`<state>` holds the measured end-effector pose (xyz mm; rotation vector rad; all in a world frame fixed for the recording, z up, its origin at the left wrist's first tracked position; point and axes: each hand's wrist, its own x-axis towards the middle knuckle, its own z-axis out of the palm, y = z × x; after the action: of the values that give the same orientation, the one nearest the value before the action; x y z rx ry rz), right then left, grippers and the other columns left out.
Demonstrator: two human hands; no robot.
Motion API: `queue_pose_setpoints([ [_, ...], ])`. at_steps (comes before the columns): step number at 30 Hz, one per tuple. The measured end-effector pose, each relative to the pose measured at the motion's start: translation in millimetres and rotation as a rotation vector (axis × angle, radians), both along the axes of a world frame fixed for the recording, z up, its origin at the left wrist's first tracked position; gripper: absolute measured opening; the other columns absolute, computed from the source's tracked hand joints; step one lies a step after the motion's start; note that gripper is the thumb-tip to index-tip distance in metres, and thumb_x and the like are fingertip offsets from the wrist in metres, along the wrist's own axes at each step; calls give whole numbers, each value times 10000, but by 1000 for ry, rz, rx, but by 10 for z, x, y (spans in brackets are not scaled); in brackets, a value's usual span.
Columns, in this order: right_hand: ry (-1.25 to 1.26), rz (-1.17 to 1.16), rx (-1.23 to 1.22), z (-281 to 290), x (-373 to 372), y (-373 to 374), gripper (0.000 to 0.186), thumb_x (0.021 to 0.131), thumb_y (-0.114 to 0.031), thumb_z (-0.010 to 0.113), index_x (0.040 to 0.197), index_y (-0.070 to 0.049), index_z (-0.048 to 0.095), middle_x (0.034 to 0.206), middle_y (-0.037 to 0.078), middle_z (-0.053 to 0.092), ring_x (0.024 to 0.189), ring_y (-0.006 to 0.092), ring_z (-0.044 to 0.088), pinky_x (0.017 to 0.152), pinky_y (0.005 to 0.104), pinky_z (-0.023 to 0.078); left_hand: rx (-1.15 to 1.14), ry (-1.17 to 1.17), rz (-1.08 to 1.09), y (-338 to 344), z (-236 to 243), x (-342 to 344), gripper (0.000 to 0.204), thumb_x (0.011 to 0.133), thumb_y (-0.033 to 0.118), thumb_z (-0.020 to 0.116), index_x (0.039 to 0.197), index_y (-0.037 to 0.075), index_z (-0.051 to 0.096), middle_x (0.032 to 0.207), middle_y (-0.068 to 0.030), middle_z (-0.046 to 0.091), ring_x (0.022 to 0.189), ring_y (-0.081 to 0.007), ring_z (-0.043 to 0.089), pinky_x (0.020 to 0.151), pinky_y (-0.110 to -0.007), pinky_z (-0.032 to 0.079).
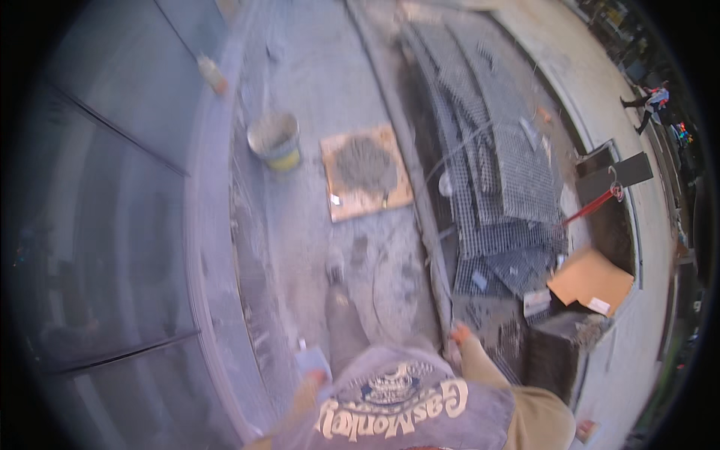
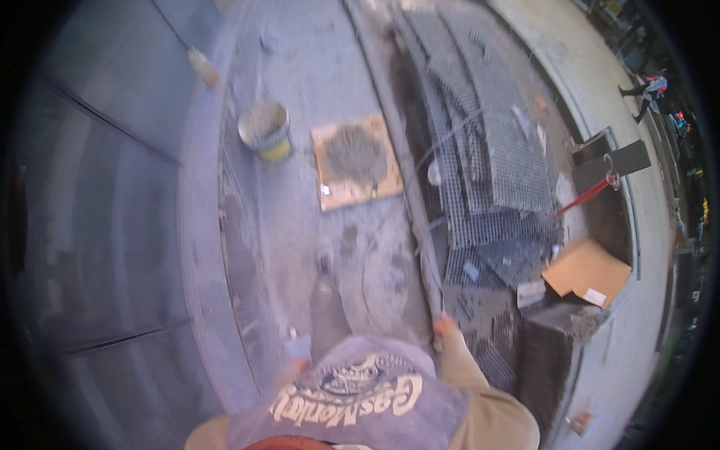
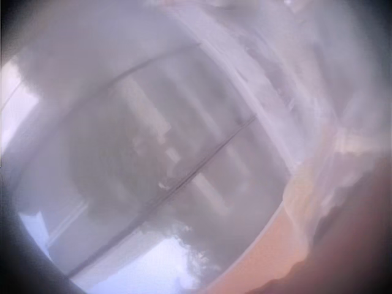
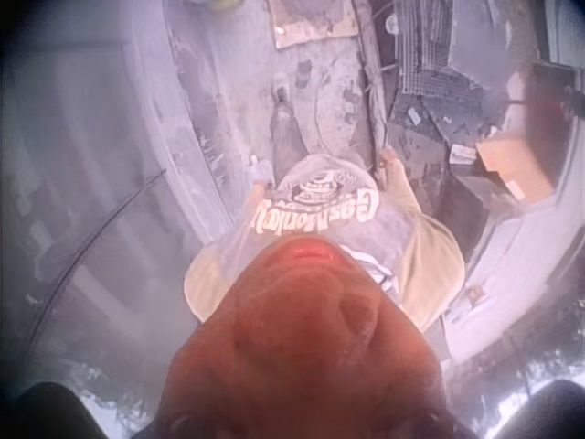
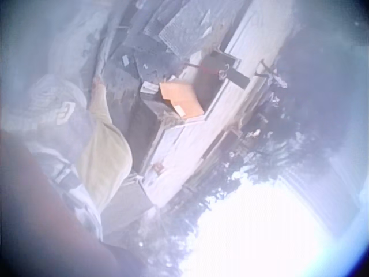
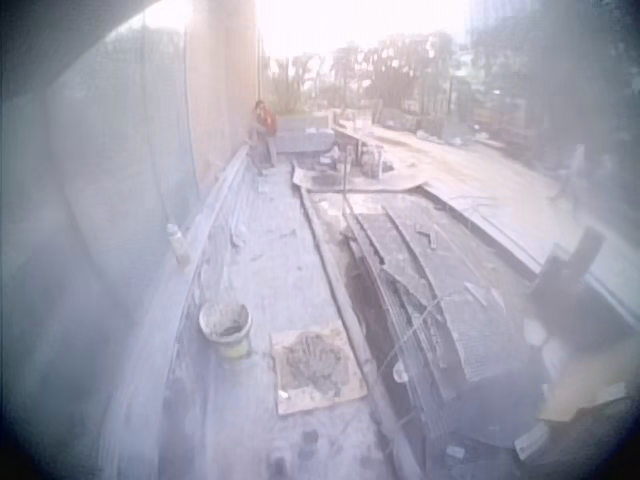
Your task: The person uses an angle grinder to cut a large dark tile on a construction site. After cutting, the person stands, picks up a trowel, and spreads cement on a board before handling the cut tile piece.
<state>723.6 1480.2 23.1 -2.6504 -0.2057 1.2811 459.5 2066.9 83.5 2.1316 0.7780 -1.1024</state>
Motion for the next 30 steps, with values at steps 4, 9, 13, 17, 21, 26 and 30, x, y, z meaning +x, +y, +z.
queue_pose_setpoints([
  [4,68,-457,238,152,1369,1898,388,794,-208,634,1150,-77,714,877,166,735,757,296,713,697,396,567,213,-164,310,1344,-40,1589,277,889,282,600,951,50,739,920,-163,734,763,-307,715,728,-453,563],
  [9,-30,-317,307,-22,3215,3546,502,799,-283,674,1269,-107,674,1165,203,707,1125,331,665,981,404,505,-197,-388,790,1305,340,3435,259,920,99,601,1167,34,646,943,-89,726,741,-147,686,674,-291,555],
  [13,-68,-488,223,-1354,4261,4122,585,790,-355,689,1286,-49,647,1223,218,679,1169,363,636,1004,431,491,-131,-418,520,1027,338,4210,239,911,89,626,1140,45,677,905,-102,741,684,-155,690,664,-283,544],
  [17,-166,-539,-39,-2922,5286,4362,730,793,-464,696,1330,17,588,1242,297,641,1218,402,600,1034,441,468,-238,-372,538,1120,-60,4840,208,942,49,594,1129,36,685,912,-78,747,646,-95,634,623,-256,510],
  [21,-158,-746,38,-3937,6144,4335,714,791,-492,708,1278,22,613,1151,295,670,1152,384,636,981,429,493,-249,-313,575,1200,-450,5181,183,983,33,551,1113,26,679,908,-65,735,522,-20,505,474,-209,385],
  [26,28,-1171,600,-4247,5968,4475,340,874,-330,637,1008,-18,649,790,134,651,664,224,644,640,367,534,-164,-216,672,1181,-536,5368,176,977,20,552,1082,13,693,871,-50,731,486,-15,474,454,-203,363],
  [30,230,-1368,568,-3524,5169,4642,212,887,-232,591,945,-33,634,698,64,589,521,155,547,511,345,467,-35,-234,630,1139,-464,5460,161,927,13,596,1028,21,721,804,-57,745,518,1,473,487,-196,378],
])
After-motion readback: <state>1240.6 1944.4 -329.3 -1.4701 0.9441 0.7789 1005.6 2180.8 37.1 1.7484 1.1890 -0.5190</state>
